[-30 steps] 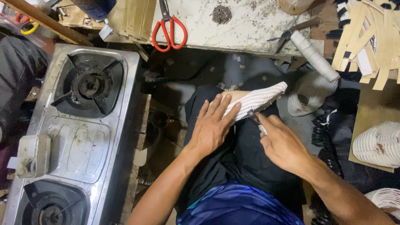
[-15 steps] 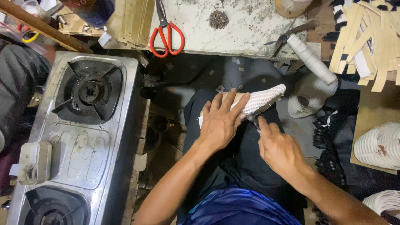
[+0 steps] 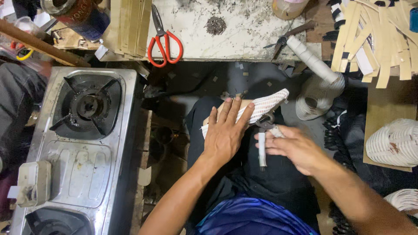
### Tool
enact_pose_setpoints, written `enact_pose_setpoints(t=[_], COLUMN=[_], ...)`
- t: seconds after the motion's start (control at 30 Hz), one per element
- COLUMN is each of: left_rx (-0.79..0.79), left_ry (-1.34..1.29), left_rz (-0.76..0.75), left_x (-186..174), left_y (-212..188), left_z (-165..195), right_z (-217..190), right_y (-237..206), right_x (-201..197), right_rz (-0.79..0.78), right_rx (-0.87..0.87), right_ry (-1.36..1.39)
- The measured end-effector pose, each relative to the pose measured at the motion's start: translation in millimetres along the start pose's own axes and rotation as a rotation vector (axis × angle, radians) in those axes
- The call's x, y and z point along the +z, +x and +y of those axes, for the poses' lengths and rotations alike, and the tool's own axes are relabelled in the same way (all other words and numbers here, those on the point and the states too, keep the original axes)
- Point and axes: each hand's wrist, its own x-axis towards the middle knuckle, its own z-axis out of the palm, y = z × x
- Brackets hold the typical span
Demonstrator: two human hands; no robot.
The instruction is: The person sits with a woven shoe upper on a last in their lap and trims excess material from the sole edge using pincers, rotating the shoe to work around it. They then press a black strap across the shoe and hold a flat wooden strip against the sole edge.
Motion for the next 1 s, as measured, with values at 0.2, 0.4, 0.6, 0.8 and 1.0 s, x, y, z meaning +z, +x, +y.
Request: enact_pose_setpoints(t=[0.2, 0.4, 0.6, 0.8, 1.0], left_rx=[0.011, 0.049, 0.031, -0.071, -0.017], left_ry=[-0.031, -0.067, -0.060, -0.102, -0.077], left_rz=[-0.014, 0.017, 0.049, 0.050, -0.094], left_x=[0, 1, -2, 2, 9], left_y=[2, 12, 18, 39, 54], left_z=[-8, -17, -6, 7, -7], right_z=[-5, 2, -3, -16, -46], right_y=[-3, 10, -1, -4, -33], right_x=[-2, -7, -25, -5, 2], right_rz=[0.125, 0.210, 0.205, 0.325, 0.324], right_rx=[-0.126, -0.441, -0.598, -0.622, -0.669], right_ry=[-0.539, -0.624, -0.971, -1.114, -0.866])
